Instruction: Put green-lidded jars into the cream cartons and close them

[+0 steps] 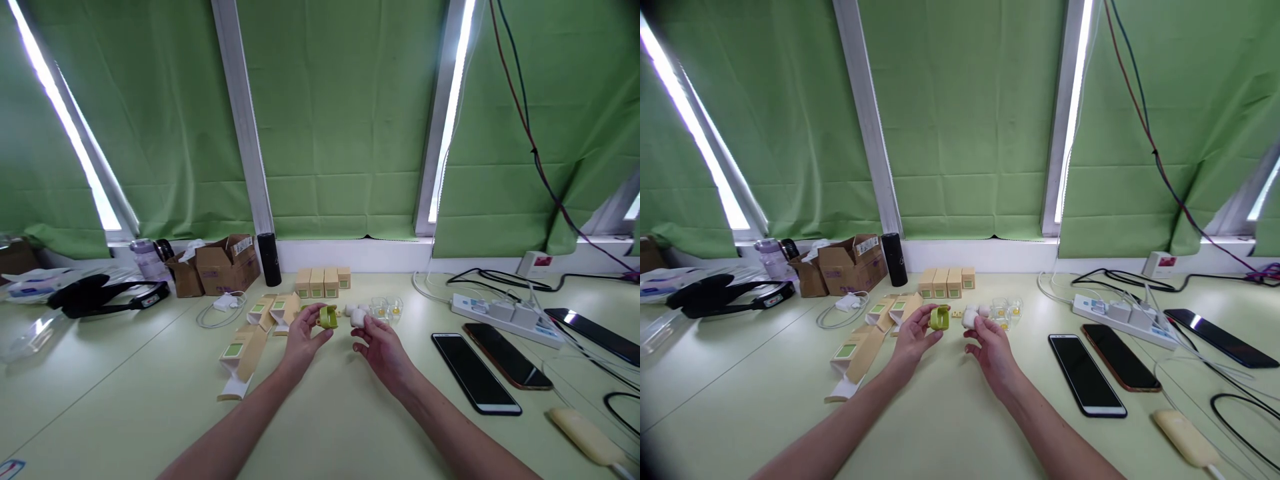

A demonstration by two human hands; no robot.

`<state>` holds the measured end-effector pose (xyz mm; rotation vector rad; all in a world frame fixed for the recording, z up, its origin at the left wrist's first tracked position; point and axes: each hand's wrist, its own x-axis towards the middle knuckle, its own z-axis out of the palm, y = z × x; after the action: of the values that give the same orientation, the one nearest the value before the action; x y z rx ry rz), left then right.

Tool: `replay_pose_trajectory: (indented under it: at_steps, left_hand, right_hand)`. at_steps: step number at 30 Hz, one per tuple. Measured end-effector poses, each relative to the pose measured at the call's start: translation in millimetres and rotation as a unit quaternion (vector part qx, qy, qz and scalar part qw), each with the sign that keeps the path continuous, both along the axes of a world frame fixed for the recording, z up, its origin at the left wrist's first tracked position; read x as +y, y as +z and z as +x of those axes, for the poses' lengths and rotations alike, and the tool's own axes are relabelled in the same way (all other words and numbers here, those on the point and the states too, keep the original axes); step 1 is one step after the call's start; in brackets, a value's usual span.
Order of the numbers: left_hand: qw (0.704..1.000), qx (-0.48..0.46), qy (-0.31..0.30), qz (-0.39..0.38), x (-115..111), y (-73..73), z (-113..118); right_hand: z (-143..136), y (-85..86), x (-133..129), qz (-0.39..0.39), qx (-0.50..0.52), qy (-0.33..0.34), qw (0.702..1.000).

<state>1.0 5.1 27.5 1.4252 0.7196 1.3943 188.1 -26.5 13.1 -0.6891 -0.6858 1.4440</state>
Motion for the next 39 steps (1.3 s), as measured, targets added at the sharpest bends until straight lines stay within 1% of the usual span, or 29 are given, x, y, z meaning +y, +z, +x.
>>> replay_pose_trajectory:
  at_steps: [3, 7, 11, 16, 20, 27, 30, 33, 35, 39]
  left_hand:
    - [1.000, 0.000, -0.013, 0.007, -1, 1.2, -1]
    - [1.000, 0.002, -0.025, 0.012, -1, 0.5, -1]
    - [1.000, 0.006, -0.027, 0.013, -1, -0.6, -2]
    - [0.999, 0.007, -0.033, 0.018, -3, -0.2, -1]
    - [0.999, 0.011, -0.036, 0.019, -3, 0.2, -1]
    - [0.999, 0.020, -0.033, 0.038, -3, -1.1, 0]
    - [0.998, 0.026, -0.033, 0.041, -2, -2.2, -1]
    - [0.998, 0.037, -0.025, 0.043, 1, -4.6, -1]
    - [0.998, 0.045, -0.017, 0.048, 3, -6.3, -1]
    - [0.996, 0.067, -0.003, 0.065, 2, -7.1, -2]
  right_hand:
    - [-1, 6.4, -5, 0.020, -0.011, 0.022, 0.999]
    - [0, 8.4, -8, 0.042, -0.014, 0.014, 0.999]
    - [1, 9.1, -10, 0.062, -0.002, 0.011, 0.998]
    - [0, 13.2, -12, 0.089, -0.011, 0.011, 0.996]
    - [-1, 12.1, -10, 0.104, -0.013, 0.008, 0.994]
    - [0, 9.6, -7, 0.099, -0.067, -0.019, 0.993]
    - [0, 10.0, -6, 0.079, -0.086, -0.030, 0.993]
    - [0, 8.7, -3, 0.045, -0.080, -0.040, 0.995]
    - [1, 7.8, -2, 0.034, -0.062, -0.034, 0.997]
    - [0, 8.8, -4, 0.048, -0.036, -0.033, 0.998]
